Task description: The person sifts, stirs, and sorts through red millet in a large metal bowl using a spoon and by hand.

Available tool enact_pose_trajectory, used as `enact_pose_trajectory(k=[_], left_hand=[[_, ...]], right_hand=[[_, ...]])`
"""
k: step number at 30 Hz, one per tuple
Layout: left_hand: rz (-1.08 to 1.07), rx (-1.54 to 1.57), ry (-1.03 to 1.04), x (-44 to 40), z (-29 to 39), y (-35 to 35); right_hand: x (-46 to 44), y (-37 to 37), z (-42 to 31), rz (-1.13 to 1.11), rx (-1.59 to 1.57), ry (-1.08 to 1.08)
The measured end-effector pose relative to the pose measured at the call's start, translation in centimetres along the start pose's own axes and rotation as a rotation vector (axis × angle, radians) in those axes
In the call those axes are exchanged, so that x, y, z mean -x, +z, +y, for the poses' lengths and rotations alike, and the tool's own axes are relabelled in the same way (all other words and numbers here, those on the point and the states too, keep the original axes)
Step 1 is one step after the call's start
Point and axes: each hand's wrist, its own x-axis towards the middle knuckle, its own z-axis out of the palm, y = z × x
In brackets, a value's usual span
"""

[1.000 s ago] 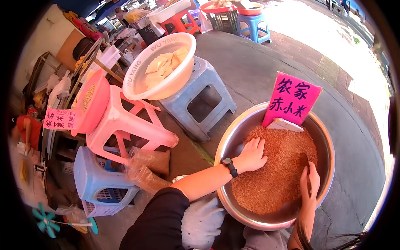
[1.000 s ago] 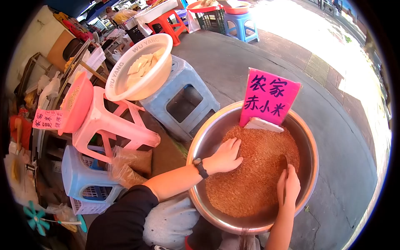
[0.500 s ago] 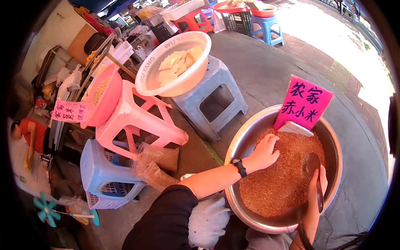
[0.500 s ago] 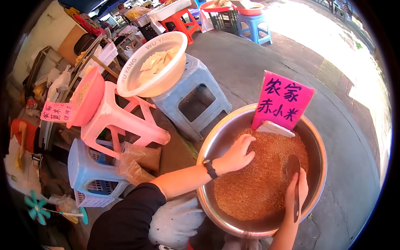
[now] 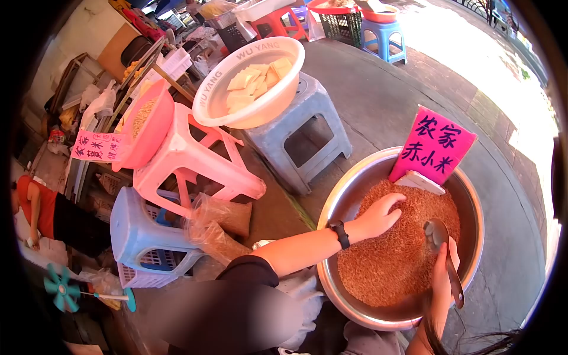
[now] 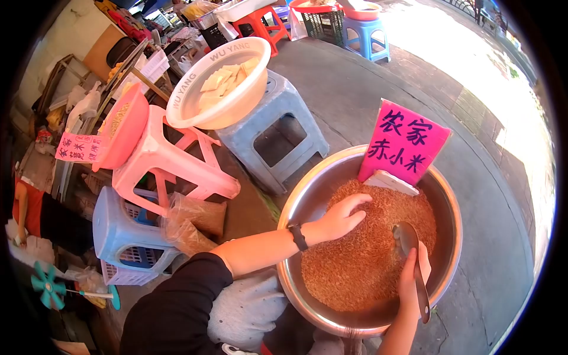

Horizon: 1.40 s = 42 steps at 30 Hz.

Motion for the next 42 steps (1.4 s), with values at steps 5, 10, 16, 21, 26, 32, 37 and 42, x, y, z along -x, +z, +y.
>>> enact_pose_trajectory(k=[5, 10, 16, 21, 26, 32, 37, 42], left_hand=[[-0.059, -0.289, -0.064, 0.2, -2.2, 1.3], [-0.28, 0.043, 0.056, 0.3, 0.5, 0.6], [0.007, -0.57, -0.132, 0.8, -1.2, 0.7], [-0.047, -0.819, -0.25, 1.4, -0.6, 0.3], [-0.043, -0.789, -0.226, 1.3, -0.4, 0.3], [-0.051, -0.643, -0.156, 1.0, -1.1, 0.1], [-0.188, -0.149, -0.219, 0.2, 0.8, -0.5], [0.071, -0.247, -0.078, 0.1, 0.4, -0.7]], right_hand=[[-0.4, 0.3, 1.0, 0.101, 0.46, -0.028], [-0.2, 0.4, -1.0, -0.019, 0.361, 0.033], [-0.6, 0.5, 1.4, 0.212, 0.536, 0.003], [-0.2, 0.4, 2.3, 0.181, 0.647, 0.066], [-0.3, 0.0, 1.7, 0.077, 0.619, 0.206], [-0.3, -0.1, 1.4, -0.006, 0.556, 0.215], [-0.1, 0.7, 5.5, 0.028, 0.079, 0.21], [-0.6, -0.9, 2.7, 0.079, -0.313, 0.405]])
